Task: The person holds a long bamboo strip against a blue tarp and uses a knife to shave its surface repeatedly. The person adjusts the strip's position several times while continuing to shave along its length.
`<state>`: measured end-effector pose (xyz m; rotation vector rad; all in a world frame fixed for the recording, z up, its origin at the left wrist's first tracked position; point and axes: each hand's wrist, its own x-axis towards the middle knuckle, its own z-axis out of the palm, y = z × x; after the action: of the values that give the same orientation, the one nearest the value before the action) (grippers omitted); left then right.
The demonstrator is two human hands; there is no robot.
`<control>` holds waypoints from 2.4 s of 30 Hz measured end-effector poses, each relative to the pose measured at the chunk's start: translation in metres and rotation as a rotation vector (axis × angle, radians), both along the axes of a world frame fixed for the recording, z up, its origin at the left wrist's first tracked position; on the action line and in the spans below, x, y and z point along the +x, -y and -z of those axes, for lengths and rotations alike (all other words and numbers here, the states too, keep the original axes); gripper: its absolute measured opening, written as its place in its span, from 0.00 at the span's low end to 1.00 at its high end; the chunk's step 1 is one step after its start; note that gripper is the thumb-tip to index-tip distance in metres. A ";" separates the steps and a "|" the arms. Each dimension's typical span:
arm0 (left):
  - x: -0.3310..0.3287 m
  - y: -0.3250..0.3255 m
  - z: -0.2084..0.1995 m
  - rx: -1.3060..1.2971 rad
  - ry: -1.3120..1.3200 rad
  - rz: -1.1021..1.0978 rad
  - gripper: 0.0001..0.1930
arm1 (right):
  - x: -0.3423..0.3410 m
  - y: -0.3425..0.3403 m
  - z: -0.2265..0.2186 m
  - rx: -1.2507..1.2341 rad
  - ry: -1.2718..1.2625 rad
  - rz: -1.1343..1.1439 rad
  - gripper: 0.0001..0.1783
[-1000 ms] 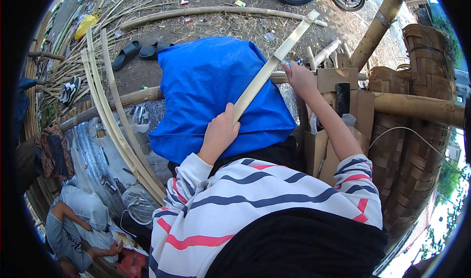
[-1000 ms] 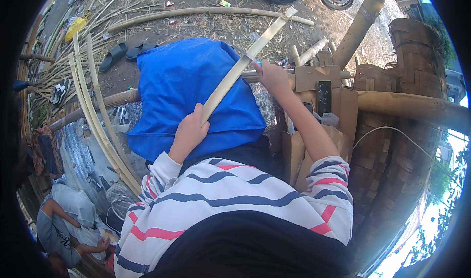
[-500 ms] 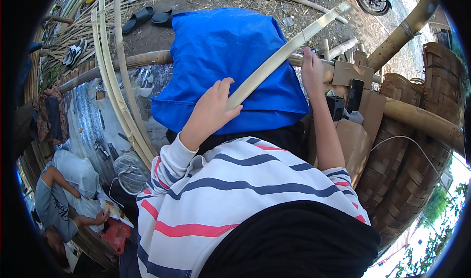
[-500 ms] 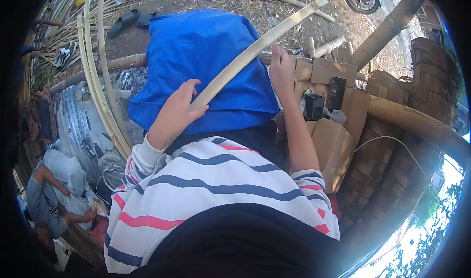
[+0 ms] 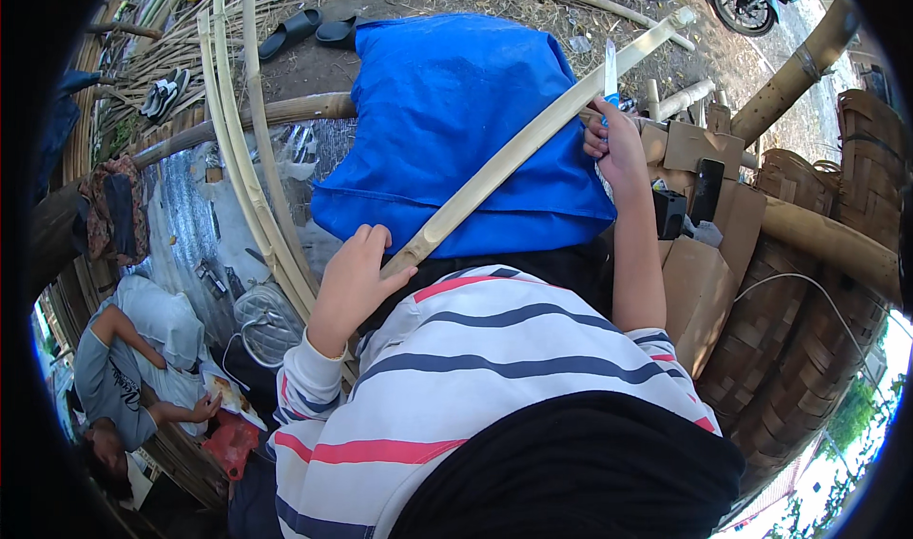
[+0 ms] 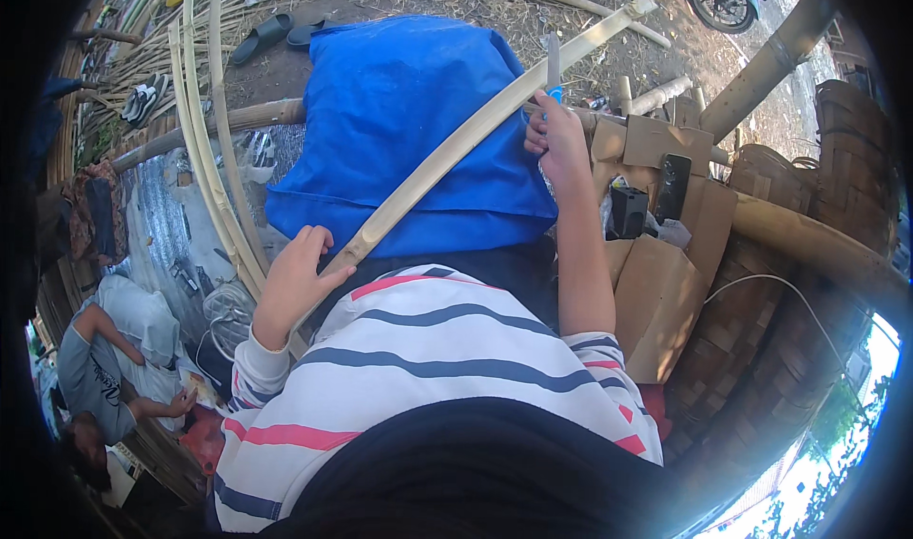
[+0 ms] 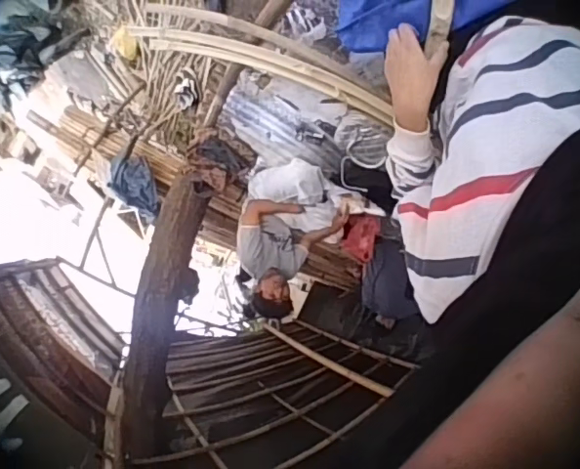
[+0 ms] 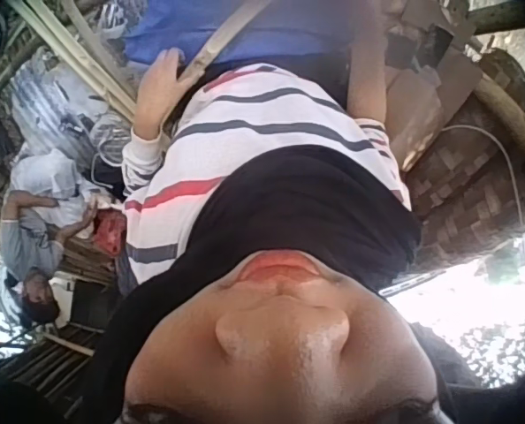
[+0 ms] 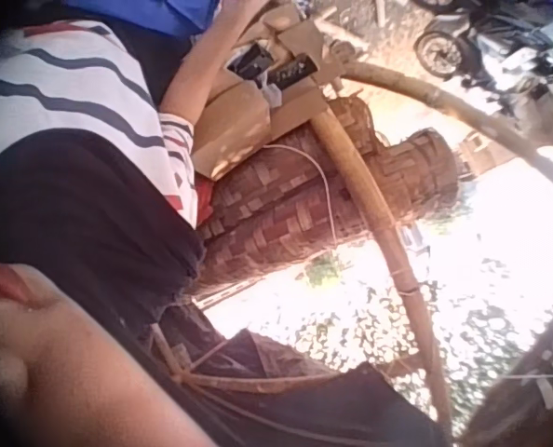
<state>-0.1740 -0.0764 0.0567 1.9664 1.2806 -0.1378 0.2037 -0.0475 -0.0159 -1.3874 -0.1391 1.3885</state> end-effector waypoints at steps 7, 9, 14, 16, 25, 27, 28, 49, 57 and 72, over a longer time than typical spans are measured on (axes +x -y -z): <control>0.015 0.009 0.003 0.104 -0.023 0.102 0.20 | 0.009 -0.011 0.012 0.009 -0.193 0.046 0.13; 0.017 0.008 0.007 0.147 -0.029 0.131 0.19 | 0.008 -0.011 0.011 0.014 -0.152 0.083 0.12; 0.029 0.003 0.009 0.119 0.123 0.131 0.16 | 0.025 -0.012 0.004 0.064 -0.071 0.127 0.13; 0.043 0.001 0.011 0.109 0.213 0.093 0.15 | 0.040 -0.016 0.000 0.100 -0.036 0.158 0.13; 0.120 -0.018 0.054 -0.040 0.347 -0.079 0.18 | 0.081 -0.024 -0.024 -0.071 0.430 -0.184 0.20; 0.127 -0.016 0.056 -0.010 0.309 -0.110 0.18 | 0.057 -0.014 -0.036 -0.173 0.524 -0.254 0.23; 0.129 -0.015 0.054 0.034 0.306 -0.095 0.19 | 0.051 -0.007 -0.034 -0.155 0.643 -0.322 0.25; 0.146 -0.014 0.068 0.351 0.118 0.027 0.18 | -0.009 0.029 -0.006 0.095 1.265 -0.812 0.24; 0.145 -0.016 0.071 0.354 0.112 0.040 0.20 | 0.006 0.015 0.009 -0.009 1.142 -0.693 0.27; 0.144 -0.019 0.069 0.308 0.159 0.031 0.18 | 0.024 -0.002 0.046 -0.008 1.578 -0.608 0.28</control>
<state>-0.0300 -0.0571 -0.0119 2.2071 1.2244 0.2093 0.2276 -0.0459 -0.0615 -2.2378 -1.6563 0.3674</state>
